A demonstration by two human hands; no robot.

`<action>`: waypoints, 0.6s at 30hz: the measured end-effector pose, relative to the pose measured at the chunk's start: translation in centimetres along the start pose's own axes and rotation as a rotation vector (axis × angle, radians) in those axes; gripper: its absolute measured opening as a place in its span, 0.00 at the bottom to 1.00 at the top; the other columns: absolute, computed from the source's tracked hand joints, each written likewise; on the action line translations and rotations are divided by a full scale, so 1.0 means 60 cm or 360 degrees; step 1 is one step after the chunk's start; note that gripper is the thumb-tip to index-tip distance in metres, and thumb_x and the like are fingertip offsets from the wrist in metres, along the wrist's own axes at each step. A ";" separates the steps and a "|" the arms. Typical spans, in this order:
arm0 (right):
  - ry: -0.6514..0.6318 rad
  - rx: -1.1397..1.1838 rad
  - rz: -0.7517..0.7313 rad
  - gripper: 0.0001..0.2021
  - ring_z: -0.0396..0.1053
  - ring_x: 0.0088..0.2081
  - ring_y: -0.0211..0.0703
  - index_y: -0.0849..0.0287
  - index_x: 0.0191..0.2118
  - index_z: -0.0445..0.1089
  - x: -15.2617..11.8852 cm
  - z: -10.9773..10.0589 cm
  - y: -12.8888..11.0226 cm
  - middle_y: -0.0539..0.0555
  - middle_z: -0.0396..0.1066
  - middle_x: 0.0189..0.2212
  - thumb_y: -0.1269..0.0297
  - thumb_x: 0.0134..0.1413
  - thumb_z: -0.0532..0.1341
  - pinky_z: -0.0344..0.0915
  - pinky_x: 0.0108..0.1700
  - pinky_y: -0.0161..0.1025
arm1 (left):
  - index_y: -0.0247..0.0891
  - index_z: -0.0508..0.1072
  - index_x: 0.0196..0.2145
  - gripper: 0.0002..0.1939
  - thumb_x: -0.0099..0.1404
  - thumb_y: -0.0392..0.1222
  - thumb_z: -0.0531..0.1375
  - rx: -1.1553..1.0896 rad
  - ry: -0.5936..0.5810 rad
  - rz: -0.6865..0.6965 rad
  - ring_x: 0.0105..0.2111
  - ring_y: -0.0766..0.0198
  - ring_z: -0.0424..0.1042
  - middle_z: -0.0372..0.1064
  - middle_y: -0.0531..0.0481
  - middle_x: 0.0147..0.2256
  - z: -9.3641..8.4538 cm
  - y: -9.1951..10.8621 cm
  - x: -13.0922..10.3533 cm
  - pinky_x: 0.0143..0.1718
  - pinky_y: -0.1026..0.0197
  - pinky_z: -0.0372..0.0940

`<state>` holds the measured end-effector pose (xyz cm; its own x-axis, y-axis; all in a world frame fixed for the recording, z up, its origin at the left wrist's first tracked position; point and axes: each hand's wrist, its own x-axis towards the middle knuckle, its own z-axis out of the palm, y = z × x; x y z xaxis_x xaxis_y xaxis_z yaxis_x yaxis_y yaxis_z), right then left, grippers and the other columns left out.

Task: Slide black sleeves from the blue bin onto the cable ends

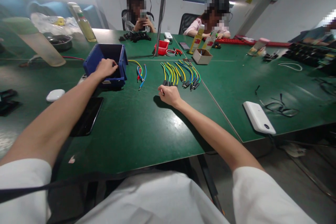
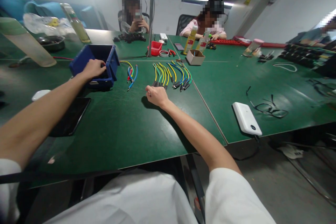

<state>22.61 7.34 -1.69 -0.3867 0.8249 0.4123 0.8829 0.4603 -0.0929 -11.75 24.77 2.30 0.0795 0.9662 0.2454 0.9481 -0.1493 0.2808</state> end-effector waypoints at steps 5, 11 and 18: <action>-0.0058 -0.0066 0.0023 0.14 0.72 0.31 0.44 0.58 0.43 0.72 0.007 -0.002 -0.010 0.55 0.77 0.32 0.67 0.57 0.50 0.54 0.31 0.37 | 0.27 0.75 0.40 0.16 0.63 0.45 0.62 0.0009 0.0039 0.0018 0.29 0.65 0.55 0.67 0.48 0.29 -0.012 0.011 -0.014 0.47 0.60 0.57; -0.0104 -0.0128 0.0098 0.14 0.71 0.29 0.48 0.58 0.43 0.72 0.027 0.001 -0.041 0.57 0.76 0.28 0.64 0.57 0.52 0.53 0.31 0.37 | 0.30 0.76 0.40 0.16 0.63 0.47 0.60 0.0064 0.0056 0.0032 0.35 0.57 0.64 0.70 0.41 0.33 -0.034 0.017 -0.037 0.47 0.54 0.59; -0.0126 -0.0055 0.0060 0.14 0.72 0.31 0.50 0.58 0.43 0.71 0.062 0.010 -0.086 0.58 0.75 0.29 0.61 0.58 0.53 0.55 0.32 0.38 | 0.37 0.77 0.38 0.18 0.63 0.54 0.55 0.0203 0.0047 0.0037 0.42 0.45 0.70 0.73 0.39 0.36 -0.057 0.018 -0.078 0.46 0.50 0.62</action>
<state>16.44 8.23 -0.23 -0.3717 0.8654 0.3360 0.9053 0.4181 -0.0754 -12.12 19.36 4.61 0.0949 0.9558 0.2782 0.9777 -0.1421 0.1547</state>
